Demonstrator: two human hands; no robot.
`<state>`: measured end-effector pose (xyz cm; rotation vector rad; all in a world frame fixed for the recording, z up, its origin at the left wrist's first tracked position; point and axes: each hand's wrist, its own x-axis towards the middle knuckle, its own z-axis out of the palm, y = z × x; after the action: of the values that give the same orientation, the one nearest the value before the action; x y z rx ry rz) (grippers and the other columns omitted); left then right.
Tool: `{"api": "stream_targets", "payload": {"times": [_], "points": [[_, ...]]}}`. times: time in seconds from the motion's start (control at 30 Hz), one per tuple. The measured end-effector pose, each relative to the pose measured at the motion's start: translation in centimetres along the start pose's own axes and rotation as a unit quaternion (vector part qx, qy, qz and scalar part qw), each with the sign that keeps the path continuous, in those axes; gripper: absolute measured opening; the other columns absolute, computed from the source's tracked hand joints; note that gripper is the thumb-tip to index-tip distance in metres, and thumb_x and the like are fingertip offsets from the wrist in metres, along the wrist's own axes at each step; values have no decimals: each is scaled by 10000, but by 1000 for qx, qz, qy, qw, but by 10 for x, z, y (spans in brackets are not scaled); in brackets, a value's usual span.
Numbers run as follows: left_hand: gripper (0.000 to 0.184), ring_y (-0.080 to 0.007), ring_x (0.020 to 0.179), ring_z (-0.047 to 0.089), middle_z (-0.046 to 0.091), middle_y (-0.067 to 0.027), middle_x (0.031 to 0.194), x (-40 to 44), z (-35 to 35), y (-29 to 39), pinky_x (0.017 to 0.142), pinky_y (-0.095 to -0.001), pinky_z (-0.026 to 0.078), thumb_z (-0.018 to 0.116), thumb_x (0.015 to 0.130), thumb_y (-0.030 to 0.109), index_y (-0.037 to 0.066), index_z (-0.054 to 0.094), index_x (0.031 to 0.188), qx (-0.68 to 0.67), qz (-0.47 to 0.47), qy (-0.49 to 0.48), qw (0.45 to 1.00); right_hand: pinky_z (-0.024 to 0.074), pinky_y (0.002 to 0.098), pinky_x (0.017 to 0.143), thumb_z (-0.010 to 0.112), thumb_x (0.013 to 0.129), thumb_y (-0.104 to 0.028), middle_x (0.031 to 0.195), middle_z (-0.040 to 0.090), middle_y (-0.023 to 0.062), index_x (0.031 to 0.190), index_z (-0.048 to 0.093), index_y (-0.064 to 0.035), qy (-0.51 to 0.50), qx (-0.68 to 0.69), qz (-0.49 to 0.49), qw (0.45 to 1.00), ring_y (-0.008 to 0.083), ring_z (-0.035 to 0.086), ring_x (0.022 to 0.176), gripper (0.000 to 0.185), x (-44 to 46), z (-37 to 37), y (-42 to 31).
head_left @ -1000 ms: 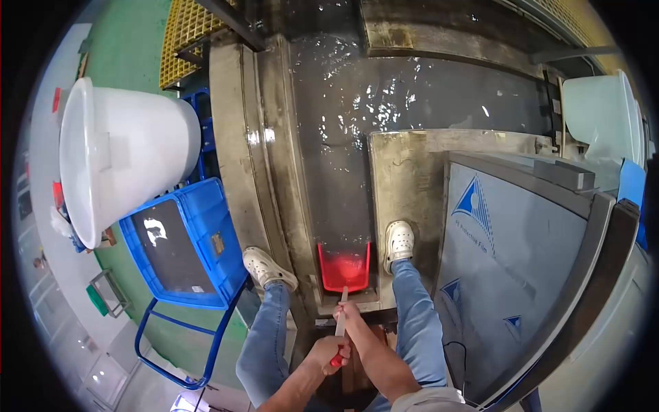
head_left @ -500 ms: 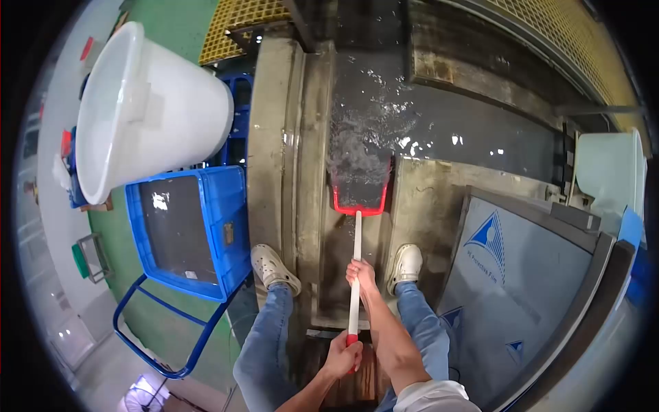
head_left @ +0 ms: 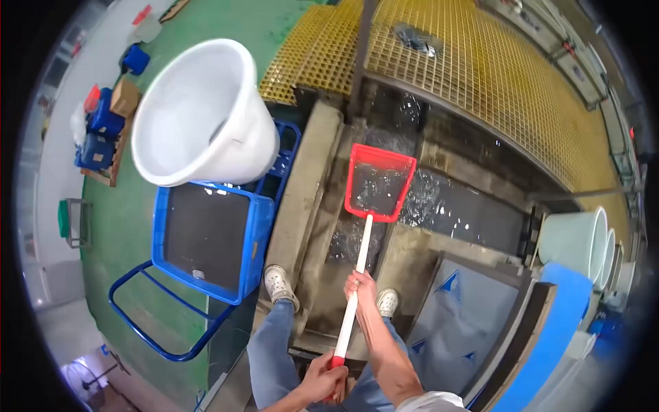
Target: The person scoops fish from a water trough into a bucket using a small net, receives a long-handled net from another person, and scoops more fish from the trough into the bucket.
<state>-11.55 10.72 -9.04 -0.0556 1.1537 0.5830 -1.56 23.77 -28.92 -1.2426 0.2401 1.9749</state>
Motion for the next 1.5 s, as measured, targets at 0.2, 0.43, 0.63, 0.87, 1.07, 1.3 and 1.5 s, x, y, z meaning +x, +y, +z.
{"api": "stream_targets", "payload": {"times": [0.2,0.43,0.63,0.87,1.07,1.3,1.5], "points": [[386,-118,430,416,431,-47,591,-183,28,146,365,-276,354,488,796,10,-5,393,1170,-16,-29,-19,999,298,230,342,448,856,-133,513,383,5,696,396,-92,13,-5,3,1000,107,354,388,173,-98,165,-12],[407,-122,478,437,424,-54,643,-378,20,270,359,-298,375,515,801,74,-38,341,1152,-76,-14,-52,996,344,259,382,396,828,-7,548,369,38,679,420,-6,-47,-149,-72,985,128,368,440,151,-227,376,-3],[275,-98,456,405,438,-48,660,-452,-14,302,337,-272,348,492,795,62,-25,419,1045,-130,77,-41,988,333,243,355,374,822,-24,537,374,31,667,378,-48,-96,-179,-64,977,124,355,392,157,-262,486,34],[255,-63,453,399,445,-14,667,-439,-102,290,337,-246,341,493,826,106,-28,436,1035,-280,158,-126,939,367,327,374,416,772,-16,552,408,95,769,409,18,-79,-233,-77,966,196,411,406,34,-222,545,94],[370,-53,451,406,425,-13,696,-364,-172,240,333,-234,365,408,888,161,-42,379,1197,-477,175,-425,749,362,315,357,440,781,-8,598,459,116,832,434,58,-60,-416,-190,887,200,431,402,84,-161,547,134],[391,-46,380,404,429,-11,637,-265,-141,161,296,-211,353,393,939,292,-9,331,1180,-547,222,-573,568,422,303,503,499,753,-26,821,550,175,1198,384,68,-120,-545,-364,746,198,524,579,469,-154,516,130],[317,-63,349,364,389,-5,583,-213,-92,94,277,-216,314,405,929,317,31,382,1062,-547,155,-541,619,381,311,336,510,770,3,654,495,90,1256,350,-5,-125,-459,-273,836,162,477,399,512,-199,437,63]]}}
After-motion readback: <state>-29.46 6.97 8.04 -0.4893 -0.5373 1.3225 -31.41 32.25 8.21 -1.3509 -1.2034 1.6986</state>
